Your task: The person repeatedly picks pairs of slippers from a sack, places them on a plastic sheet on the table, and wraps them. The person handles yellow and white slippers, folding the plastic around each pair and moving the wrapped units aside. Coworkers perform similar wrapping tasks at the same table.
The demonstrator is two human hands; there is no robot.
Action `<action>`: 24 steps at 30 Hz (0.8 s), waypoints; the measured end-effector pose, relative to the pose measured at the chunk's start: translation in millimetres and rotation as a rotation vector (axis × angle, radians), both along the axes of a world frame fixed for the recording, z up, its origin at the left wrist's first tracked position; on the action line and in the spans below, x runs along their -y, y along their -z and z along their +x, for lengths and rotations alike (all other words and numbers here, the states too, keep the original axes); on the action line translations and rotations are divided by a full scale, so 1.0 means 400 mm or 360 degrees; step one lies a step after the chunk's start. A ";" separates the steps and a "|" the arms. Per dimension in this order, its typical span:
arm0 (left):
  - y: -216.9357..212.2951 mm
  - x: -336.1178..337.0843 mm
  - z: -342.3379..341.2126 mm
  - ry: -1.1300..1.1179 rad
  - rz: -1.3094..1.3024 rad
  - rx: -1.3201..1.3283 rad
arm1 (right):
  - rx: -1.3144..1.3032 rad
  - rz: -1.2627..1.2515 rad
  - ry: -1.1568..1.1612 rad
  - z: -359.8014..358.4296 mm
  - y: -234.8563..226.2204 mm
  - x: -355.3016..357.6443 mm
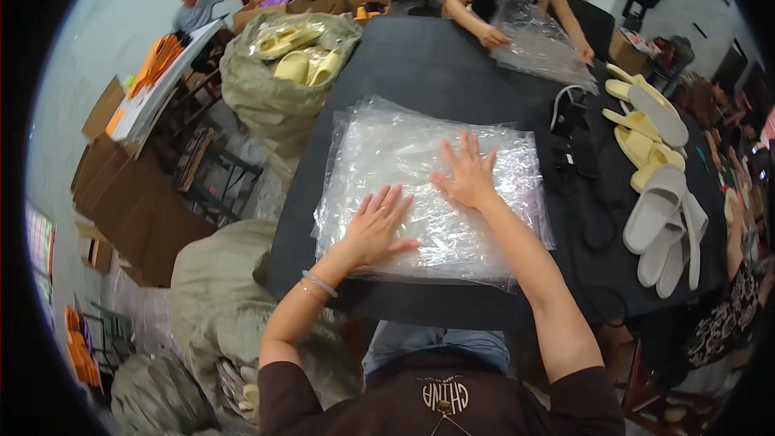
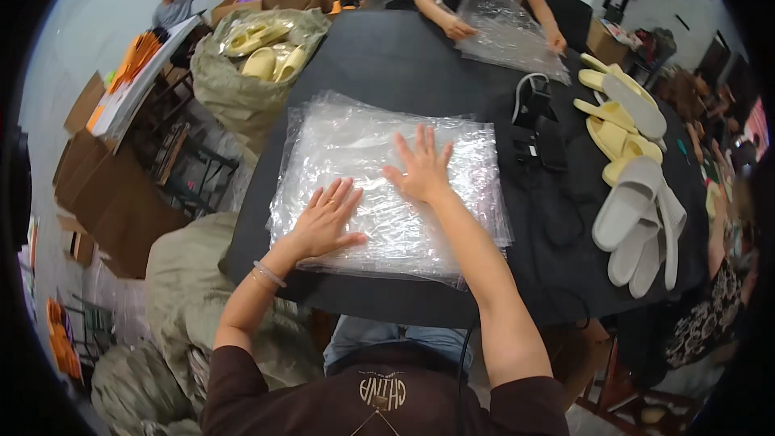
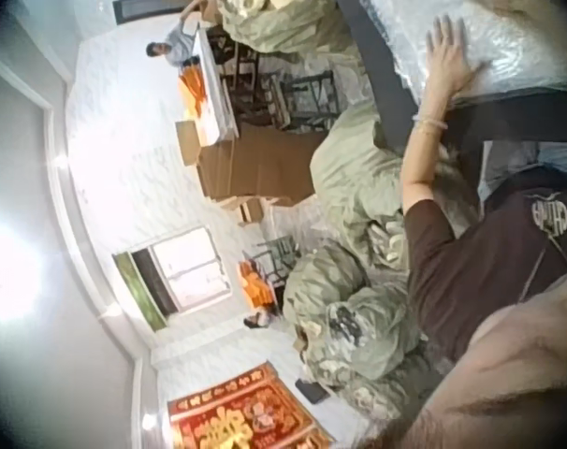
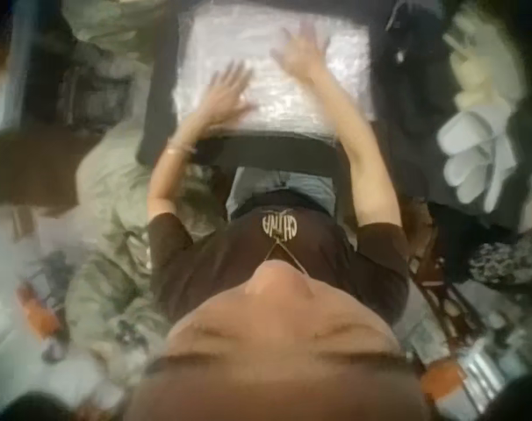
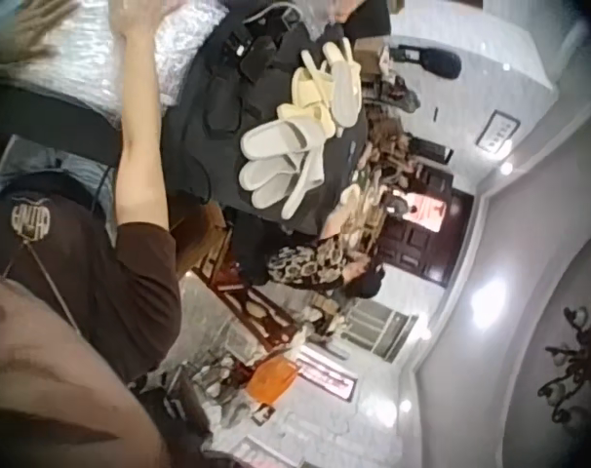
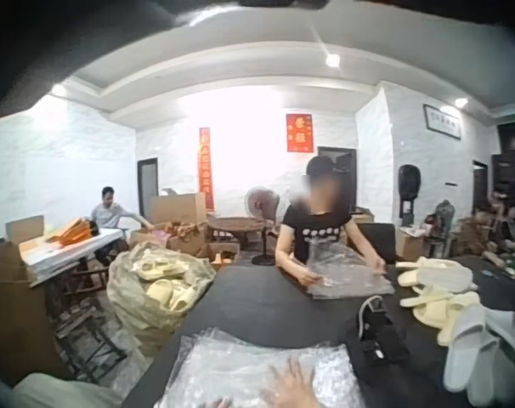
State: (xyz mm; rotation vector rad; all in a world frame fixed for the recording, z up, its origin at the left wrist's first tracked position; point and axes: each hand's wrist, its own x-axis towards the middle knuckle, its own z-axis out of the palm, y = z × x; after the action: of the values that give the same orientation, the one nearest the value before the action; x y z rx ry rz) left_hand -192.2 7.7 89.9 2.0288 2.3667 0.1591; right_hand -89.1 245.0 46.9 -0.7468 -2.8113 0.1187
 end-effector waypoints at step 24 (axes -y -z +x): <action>0.377 1.089 0.363 -0.2357 0.0673 -0.0533 | 0.0158 0.0215 0.0018 -0.034 0.053 -0.032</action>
State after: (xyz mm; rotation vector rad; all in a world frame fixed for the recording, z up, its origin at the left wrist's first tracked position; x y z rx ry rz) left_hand -47.1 -427.9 -60.9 -0.1420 3.6586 0.3397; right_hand -102.6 257.9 25.5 -0.7568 -2.8727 -0.1123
